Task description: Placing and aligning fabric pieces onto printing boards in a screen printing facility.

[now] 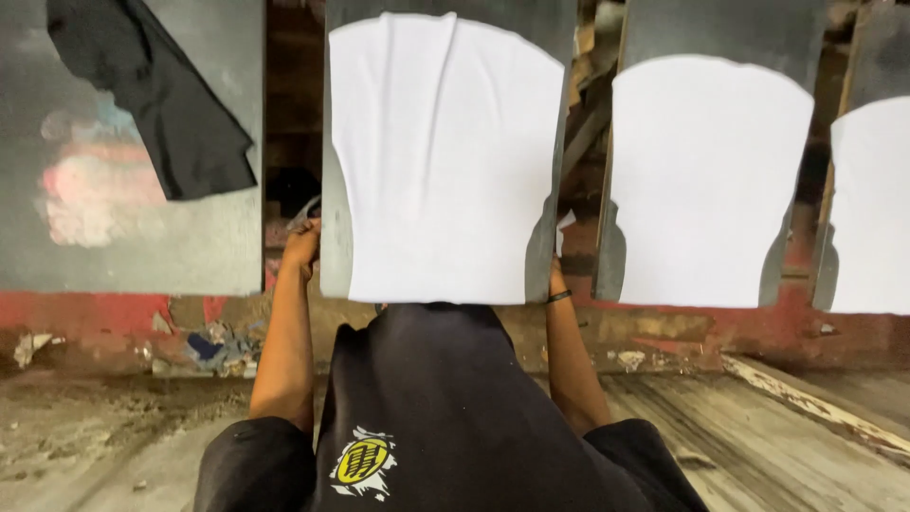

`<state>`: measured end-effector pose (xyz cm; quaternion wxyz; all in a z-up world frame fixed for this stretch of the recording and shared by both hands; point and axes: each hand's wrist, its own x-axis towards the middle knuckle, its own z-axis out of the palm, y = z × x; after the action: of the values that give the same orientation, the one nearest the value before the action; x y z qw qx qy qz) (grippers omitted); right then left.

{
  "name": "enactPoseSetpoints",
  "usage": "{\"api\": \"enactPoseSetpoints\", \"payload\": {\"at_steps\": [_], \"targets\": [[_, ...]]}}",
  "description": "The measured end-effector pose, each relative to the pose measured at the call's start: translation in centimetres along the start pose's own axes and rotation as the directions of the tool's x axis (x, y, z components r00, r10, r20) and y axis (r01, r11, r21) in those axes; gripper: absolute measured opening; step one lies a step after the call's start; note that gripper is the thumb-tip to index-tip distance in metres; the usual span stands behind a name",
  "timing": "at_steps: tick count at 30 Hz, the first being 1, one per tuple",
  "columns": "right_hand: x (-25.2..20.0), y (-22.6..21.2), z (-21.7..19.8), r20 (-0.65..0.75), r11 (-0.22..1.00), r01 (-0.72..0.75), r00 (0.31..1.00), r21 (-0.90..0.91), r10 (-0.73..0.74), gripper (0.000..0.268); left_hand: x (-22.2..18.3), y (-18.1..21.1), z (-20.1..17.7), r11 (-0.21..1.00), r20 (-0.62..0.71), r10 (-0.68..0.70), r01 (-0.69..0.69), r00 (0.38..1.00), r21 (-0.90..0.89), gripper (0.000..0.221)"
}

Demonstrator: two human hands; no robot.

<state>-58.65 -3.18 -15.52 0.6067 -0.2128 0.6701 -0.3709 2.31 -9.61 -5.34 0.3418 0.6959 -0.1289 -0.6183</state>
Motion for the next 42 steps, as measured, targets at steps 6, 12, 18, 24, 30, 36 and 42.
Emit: {"api": "enactPoseSetpoints", "payload": {"at_steps": [6,12,18,24,30,36,42], "targets": [[2.1,-27.4,13.2,-0.339,0.912,0.352,0.849,-0.210,-0.406,0.009,-3.0,24.8,11.4,0.785,-0.180,0.603,-0.538,0.777,0.307,0.021],[7.7,-38.6,18.0,0.070,0.414,0.582,0.633,-0.700,-0.771,0.044,0.0,32.8,16.3,0.471,0.212,0.644,-0.599,0.735,0.647,0.038],[5.4,-41.2,19.2,0.180,0.412,0.580,0.705,-0.702,-0.686,0.015,1.6,32.3,17.0,0.295,0.204,0.859,-0.780,0.469,0.552,0.021],[2.2,-42.4,17.9,0.166,0.360,0.690,0.571,-0.628,-0.804,0.010,0.7,32.6,14.2,0.013,0.286,0.935,-0.829,0.208,0.559,0.025],[-1.0,-46.5,17.7,-0.040,0.494,0.712,0.551,-0.499,-0.834,0.031,-3.4,34.5,10.7,-0.044,0.226,0.968,-0.812,0.109,0.582,0.024],[2.7,-45.5,19.3,0.119,0.379,0.811,0.473,-0.446,-0.873,0.024,0.1,34.5,12.0,-0.117,0.283,0.958,-0.845,0.041,0.521,0.026],[7.9,-41.2,18.9,0.208,0.237,0.751,0.446,-0.617,-0.870,0.018,5.6,31.6,12.5,-0.062,0.321,0.940,-0.864,0.118,0.499,0.025]]}}
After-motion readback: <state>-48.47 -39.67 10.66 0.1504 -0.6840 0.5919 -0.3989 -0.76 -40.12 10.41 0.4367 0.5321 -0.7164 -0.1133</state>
